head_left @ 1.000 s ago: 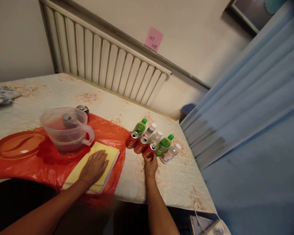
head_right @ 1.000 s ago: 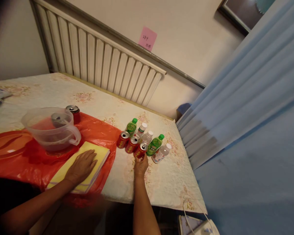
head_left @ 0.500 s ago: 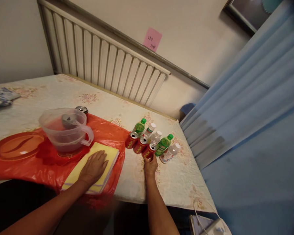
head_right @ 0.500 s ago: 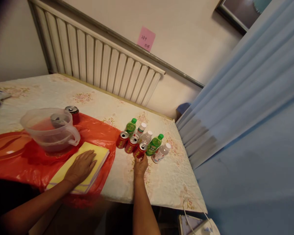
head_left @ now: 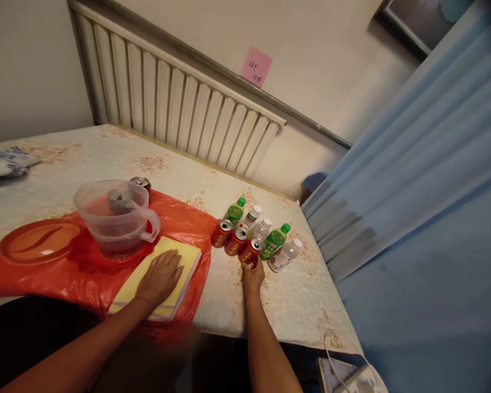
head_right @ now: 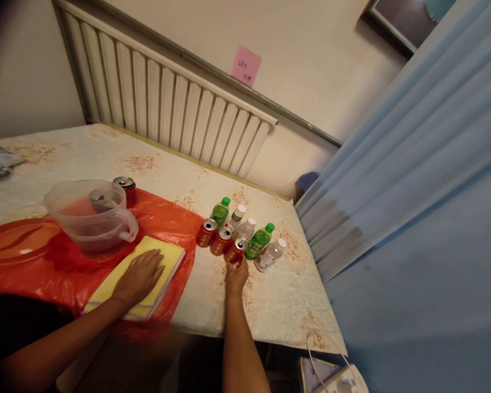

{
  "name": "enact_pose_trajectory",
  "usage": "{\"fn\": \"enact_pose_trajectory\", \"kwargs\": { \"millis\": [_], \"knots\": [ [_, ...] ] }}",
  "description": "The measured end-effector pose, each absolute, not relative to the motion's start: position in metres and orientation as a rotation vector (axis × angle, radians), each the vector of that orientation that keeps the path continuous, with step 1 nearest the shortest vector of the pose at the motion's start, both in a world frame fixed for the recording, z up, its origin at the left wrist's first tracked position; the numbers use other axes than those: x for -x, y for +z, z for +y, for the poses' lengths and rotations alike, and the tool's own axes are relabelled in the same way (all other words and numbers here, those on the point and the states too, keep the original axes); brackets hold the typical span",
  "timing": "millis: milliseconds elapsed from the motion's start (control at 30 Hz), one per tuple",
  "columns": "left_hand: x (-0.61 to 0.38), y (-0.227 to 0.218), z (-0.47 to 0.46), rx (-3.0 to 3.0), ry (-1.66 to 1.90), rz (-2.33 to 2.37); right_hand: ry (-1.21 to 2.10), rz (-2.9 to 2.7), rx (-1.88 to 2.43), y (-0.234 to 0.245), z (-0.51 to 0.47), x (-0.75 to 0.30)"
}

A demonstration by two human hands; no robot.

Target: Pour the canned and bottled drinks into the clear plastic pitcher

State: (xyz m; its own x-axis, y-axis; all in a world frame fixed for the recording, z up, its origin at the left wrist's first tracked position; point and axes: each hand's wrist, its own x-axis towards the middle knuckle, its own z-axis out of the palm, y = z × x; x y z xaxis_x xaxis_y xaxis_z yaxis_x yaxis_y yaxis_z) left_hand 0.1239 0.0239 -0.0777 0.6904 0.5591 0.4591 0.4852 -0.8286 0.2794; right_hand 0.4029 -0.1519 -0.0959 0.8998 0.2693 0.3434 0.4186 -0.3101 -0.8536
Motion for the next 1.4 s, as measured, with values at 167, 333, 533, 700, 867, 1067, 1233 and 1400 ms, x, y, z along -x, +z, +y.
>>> {"fn": "enact_pose_trajectory", "kwargs": {
  "millis": [167,333,533,700,867,1067,1233,1400],
  "knots": [
    [-0.124,-0.075,0.023,-2.767,0.823,0.865,-0.153,-0.509,1.886,-0.096,-0.153,-0.400],
    [-0.124,-0.073,0.023,-2.770,0.835,0.850,-0.162,-0.486,1.881,-0.096,-0.157,-0.393],
    [-0.125,-0.075,0.025,-2.776,0.831,0.849,-0.225,-0.451,1.960,-0.096,-0.173,-0.376],
    [-0.124,-0.074,0.021,-2.730,0.835,0.866,-0.203,-0.561,1.998,-0.095,-0.186,-0.338],
    [-0.120,-0.076,0.016,-2.669,0.831,0.876,-0.209,-0.740,2.036,-0.094,-0.193,-0.306],
    [-0.120,-0.079,0.016,-2.557,0.815,0.907,-0.362,-0.957,2.162,-0.093,-0.193,-0.300],
    [-0.124,-0.057,0.022,-2.507,0.607,0.896,-0.385,-0.979,2.243,-0.099,-0.194,-0.304],
    [-0.125,-0.039,0.033,-2.532,0.493,0.850,-0.385,-0.972,2.280,-0.104,-0.194,-0.309]
  ]
}}
